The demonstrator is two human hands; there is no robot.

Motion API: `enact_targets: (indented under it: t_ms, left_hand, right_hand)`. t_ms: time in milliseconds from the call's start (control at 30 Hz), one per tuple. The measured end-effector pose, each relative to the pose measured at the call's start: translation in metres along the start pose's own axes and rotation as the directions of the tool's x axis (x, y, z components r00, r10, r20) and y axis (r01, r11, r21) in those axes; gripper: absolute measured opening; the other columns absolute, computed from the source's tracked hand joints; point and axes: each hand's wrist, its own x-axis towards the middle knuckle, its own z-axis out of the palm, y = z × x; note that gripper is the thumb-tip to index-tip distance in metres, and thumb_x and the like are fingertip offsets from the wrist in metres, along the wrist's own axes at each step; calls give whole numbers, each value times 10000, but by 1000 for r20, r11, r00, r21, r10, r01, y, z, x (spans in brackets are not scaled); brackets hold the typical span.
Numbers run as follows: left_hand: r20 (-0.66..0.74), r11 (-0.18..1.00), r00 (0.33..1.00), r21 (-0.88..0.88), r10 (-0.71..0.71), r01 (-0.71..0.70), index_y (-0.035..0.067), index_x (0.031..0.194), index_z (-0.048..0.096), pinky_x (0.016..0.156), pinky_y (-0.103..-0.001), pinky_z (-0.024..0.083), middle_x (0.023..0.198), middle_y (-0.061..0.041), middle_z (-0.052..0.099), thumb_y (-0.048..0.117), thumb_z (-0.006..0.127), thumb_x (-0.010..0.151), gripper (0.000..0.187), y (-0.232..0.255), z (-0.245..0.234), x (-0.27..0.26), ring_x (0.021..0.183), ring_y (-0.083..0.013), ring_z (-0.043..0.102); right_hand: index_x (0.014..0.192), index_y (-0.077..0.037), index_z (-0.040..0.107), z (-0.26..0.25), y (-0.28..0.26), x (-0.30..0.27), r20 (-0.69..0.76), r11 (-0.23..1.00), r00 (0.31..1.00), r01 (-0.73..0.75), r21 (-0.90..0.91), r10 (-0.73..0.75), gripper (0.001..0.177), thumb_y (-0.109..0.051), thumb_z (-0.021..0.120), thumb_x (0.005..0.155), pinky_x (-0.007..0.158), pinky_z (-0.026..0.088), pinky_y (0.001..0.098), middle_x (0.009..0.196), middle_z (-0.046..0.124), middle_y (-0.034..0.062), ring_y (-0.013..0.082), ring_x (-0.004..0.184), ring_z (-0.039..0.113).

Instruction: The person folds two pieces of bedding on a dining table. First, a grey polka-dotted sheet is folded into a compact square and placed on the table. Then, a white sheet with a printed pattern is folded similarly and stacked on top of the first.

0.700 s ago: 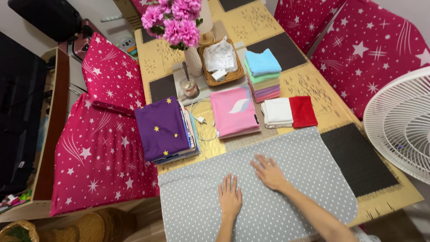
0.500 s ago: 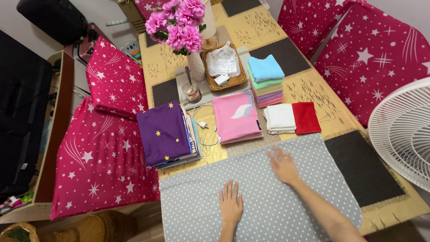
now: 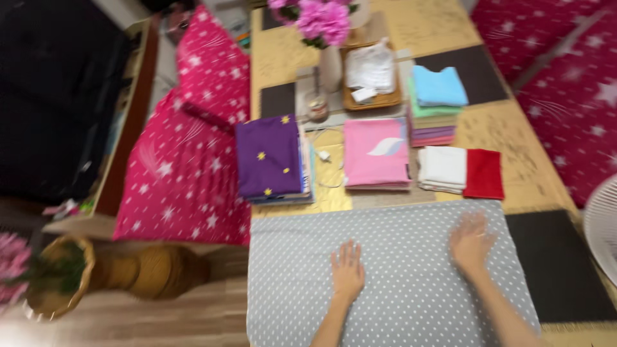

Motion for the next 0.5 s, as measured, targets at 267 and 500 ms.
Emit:
enact_targets:
  t_ms: [267, 500]
  left_hand:
    - [-74, 973, 996, -221, 52, -68, 108, 1618, 381, 1219, -644, 118, 1711, -177, 252, 271, 496, 1050, 602, 52, 12, -23, 1563, -396, 205]
    - [-93, 981, 995, -184, 47, -64, 84, 1628, 390, 1219, -630, 121, 1720, -167, 265, 295, 487, 1054, 619, 66, 13, -46, 1572, -390, 212]
  right_hand:
    - [1530, -260, 369, 29, -122, -125, 174, 950, 936, 289, 118, -306, 594, -388, 445, 955, 1147, 245, 651, 1665, 248, 72, 296, 1522, 251]
    - [1499, -256, 437, 14, -125, -141, 158, 978, 965, 208, 25, -209, 574, -338, 486, 932, 1185, 245, 695, 1632, 351, 88, 304, 1533, 312]
